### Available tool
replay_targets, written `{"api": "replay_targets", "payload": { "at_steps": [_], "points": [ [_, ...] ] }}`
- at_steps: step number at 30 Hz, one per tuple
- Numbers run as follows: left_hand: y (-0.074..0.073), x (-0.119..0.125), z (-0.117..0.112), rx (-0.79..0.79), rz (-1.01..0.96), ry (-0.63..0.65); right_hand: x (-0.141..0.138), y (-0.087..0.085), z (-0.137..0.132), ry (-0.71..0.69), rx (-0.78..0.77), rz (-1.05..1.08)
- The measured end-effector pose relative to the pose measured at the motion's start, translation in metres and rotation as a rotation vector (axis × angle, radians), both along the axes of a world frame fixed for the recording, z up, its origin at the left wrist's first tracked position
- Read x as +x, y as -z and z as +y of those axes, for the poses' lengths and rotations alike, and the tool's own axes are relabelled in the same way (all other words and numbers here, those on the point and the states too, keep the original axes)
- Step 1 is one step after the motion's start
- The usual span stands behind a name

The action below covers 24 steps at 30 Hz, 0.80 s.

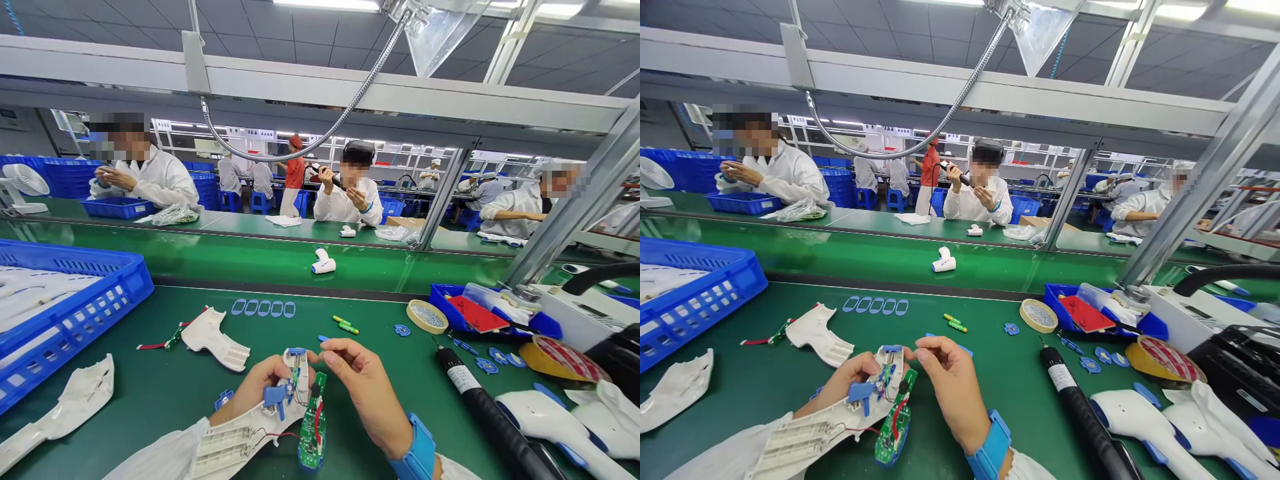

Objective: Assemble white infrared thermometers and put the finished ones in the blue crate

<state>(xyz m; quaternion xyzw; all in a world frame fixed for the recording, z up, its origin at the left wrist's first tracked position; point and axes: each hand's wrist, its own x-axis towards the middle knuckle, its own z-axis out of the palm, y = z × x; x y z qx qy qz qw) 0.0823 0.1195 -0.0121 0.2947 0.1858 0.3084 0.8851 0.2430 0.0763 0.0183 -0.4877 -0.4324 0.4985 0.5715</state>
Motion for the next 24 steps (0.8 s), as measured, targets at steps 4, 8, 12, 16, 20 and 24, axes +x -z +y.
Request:
{"api": "replay_targets", "payload": {
  "at_steps": [4, 8, 12, 16, 20, 24],
  "points": [
    [0.003, 0.003, -0.002, 0.033, 0.055, -0.038, 0.001, 0.005, 0.0, 0.04, 0.041, 0.032],
    [-0.004, 0.006, -0.008, 0.284, 0.289, -0.174, 0.001, 0.005, 0.0, 0.058, 0.05, -0.001],
    [-0.019, 0.004, -0.012, 0.827, 0.625, -0.401, 0.0, 0.006, 0.001, 0.065, 0.1, -0.124],
    [-0.025, 0.003, -0.014, 1.134, 0.772, -0.435, -0.002, 0.008, 0.0, 0.036, 0.17, -0.256],
    [-0.023, 0.003, -0.015, 1.172, 0.793, -0.436, -0.003, 0.009, -0.004, 0.07, 0.237, -0.42],
    [-0.023, 0.002, -0.017, 1.222, 0.813, -0.442, -0.003, 0.011, -0.005, 0.121, 0.319, -0.572]
  ]
}}
